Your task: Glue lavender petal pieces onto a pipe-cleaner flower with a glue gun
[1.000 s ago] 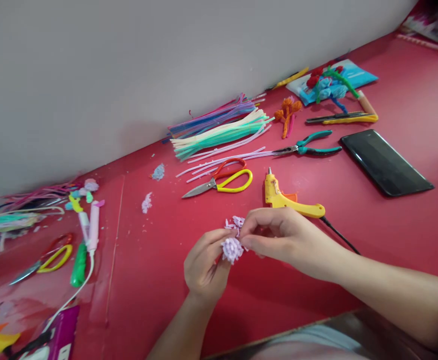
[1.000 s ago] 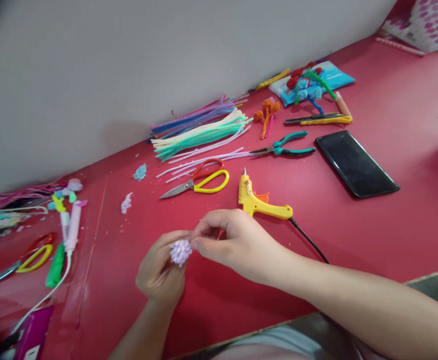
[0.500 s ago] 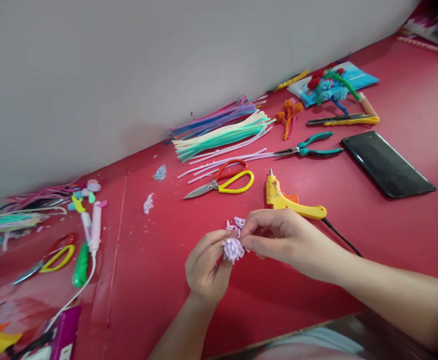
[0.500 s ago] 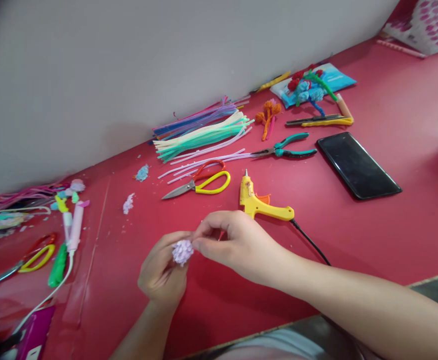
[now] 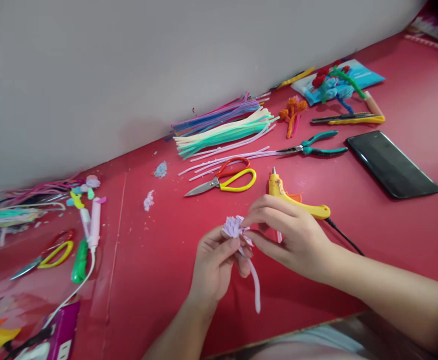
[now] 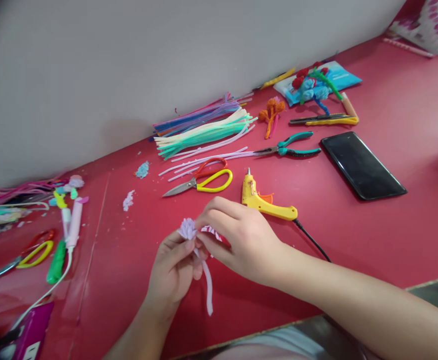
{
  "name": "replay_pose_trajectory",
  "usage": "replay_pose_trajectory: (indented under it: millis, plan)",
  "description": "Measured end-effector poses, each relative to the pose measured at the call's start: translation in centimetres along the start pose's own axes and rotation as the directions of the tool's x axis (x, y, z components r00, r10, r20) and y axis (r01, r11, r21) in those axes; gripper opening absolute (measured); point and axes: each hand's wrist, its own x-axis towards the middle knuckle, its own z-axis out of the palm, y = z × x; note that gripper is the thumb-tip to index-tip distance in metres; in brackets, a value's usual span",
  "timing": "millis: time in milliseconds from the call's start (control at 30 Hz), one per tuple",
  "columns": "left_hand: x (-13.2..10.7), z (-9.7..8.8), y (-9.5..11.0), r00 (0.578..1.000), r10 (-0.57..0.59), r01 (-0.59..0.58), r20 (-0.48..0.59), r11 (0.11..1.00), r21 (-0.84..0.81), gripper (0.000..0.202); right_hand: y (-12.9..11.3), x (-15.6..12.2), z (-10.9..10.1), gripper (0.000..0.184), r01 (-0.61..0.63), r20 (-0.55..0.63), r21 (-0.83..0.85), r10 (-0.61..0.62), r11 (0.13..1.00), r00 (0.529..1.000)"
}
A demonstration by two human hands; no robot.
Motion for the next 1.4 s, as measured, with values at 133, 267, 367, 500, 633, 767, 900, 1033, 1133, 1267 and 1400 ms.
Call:
replay_pose_trajectory:
  millis: [133, 267, 367, 500, 633, 767, 900, 1033, 1133, 1267, 1400]
  plan:
    - [0.05, -0.09, 0.0, 0.999, -0.043, 0.043, 0.005, 0.999, -0.012, 0.008, 0.11, -0.08, 0.19, 0.007, 0.043, -0.002, -0.044, -0.043, 0.998, 0.999]
    - [0.15, -0.04, -0.07, 0.998, -0.06, 0.06, 0.004, 0.998, 0.009, 0.008, 0.15, -0.03, 0.26, 0.008, 0.033, 0.002, -0.038, -0.033, 0.999, 0.999]
    - [0.18, -0.01, -0.14, 0.996, -0.089, 0.089, 0.015, 0.996, 0.007, 0.008, 0.2, -0.05, 0.33, 0.009, 0.008, 0.012, -0.027, -0.008, 1.0, 1.0]
    - [0.19, 0.07, -0.11, 0.992, -0.126, 0.126, 0.022, 0.992, -0.012, 0.009, 0.14, -0.06, 0.29, 0.009, -0.06, 0.032, -0.015, 0.061, 0.998, 0.998]
    - [0.22, 0.1, -0.04, 0.989, -0.149, 0.149, 0.016, 0.989, -0.018, 0.009, 0.03, 0.04, 0.24, 0.009, -0.083, 0.039, -0.018, 0.084, 0.996, 0.996]
    - [0.26, -0.02, -0.08, 0.988, -0.155, 0.156, 0.007, 0.988, -0.009, 0.009, -0.06, 0.06, 0.28, 0.01, -0.086, 0.037, -0.019, 0.087, 0.996, 0.996]
    - [0.26, -0.02, -0.11, 0.988, -0.157, 0.157, 0.006, 0.988, -0.001, 0.01, -0.06, 0.03, 0.34, 0.009, -0.101, 0.043, -0.014, 0.102, 0.995, 0.994]
    - [0.32, 0.09, -0.1, 0.988, -0.156, 0.156, 0.008, 0.988, -0.016, 0.009, 0.02, 0.08, 0.42, 0.009, -0.1, 0.04, -0.013, 0.1, 0.995, 0.994]
    - [0.37, 0.19, -0.07, 0.986, -0.165, 0.165, -0.001, 0.986, -0.025, 0.009, 0.02, 0.08, 0.4, 0.009, -0.101, 0.044, -0.016, 0.101, 0.995, 0.994]
    - [0.37, 0.37, 0.14, 0.981, -0.193, 0.192, -0.011, 0.981, -0.033, 0.007, -0.11, 0.13, 0.27, 0.009, -0.132, 0.049, 0.006, 0.131, 0.991, 0.99]
    - [0.35, 0.32, 0.38, 0.969, -0.248, 0.248, 0.01, 0.967, -0.06, 0.01, -0.19, 0.34, 0.15, 0.011, -0.202, 0.052, 0.063, 0.198, 0.977, 0.979]
